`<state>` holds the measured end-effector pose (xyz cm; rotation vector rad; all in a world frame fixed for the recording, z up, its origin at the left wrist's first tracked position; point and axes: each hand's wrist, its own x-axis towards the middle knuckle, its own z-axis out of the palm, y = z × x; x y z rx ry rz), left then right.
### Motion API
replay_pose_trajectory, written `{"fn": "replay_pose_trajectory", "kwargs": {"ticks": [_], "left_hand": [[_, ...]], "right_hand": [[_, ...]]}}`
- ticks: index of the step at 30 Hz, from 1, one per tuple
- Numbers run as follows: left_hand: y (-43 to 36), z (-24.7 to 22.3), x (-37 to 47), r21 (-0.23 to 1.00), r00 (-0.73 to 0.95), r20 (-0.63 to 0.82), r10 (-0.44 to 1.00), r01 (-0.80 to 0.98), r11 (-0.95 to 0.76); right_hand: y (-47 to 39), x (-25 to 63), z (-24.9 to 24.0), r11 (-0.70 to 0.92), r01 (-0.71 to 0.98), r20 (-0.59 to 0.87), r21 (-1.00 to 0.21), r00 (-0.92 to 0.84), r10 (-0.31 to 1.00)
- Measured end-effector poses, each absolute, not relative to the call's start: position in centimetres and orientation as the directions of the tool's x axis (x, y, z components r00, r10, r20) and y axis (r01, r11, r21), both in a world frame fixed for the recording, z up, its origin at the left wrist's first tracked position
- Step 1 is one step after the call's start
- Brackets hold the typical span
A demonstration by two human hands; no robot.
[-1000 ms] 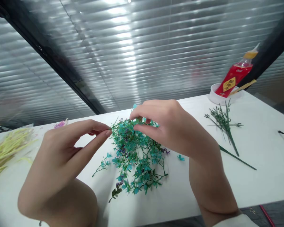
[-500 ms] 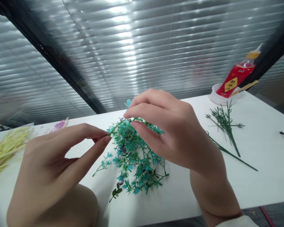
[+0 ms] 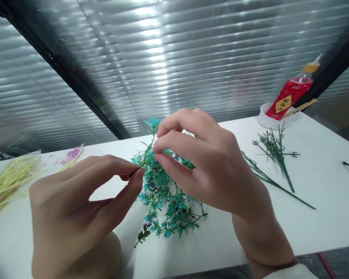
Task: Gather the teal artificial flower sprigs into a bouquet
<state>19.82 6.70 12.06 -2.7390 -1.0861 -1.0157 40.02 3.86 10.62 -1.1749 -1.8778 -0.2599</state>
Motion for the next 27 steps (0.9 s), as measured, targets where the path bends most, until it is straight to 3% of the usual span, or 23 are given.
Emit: {"fn": "replay_pose_trajectory", "kwargs": {"ticks": [5, 20, 27], "left_hand": [[6.53, 11.94, 19.77, 0.242, 0.500, 0.580, 0.643, 0.649, -0.722], [6.67, 11.92, 19.94, 0.148, 0.454, 0.716, 0.530, 0.643, -0.751], [6.47, 12.07, 19.85, 0.131, 0.490, 0.640, 0.592, 0.689, -0.712]], "right_hand": [[3.83, 39.96, 10.65, 0.528, 0.813, 0.773, -0.245, -0.164, 0.612], [3.60, 39.71, 10.90, 0.556, 0.794, 0.786, -0.247, -0.170, 0.594], [3.48, 39.55, 10.77, 0.564, 0.787, 0.783, -0.251, -0.177, 0.596]]}}
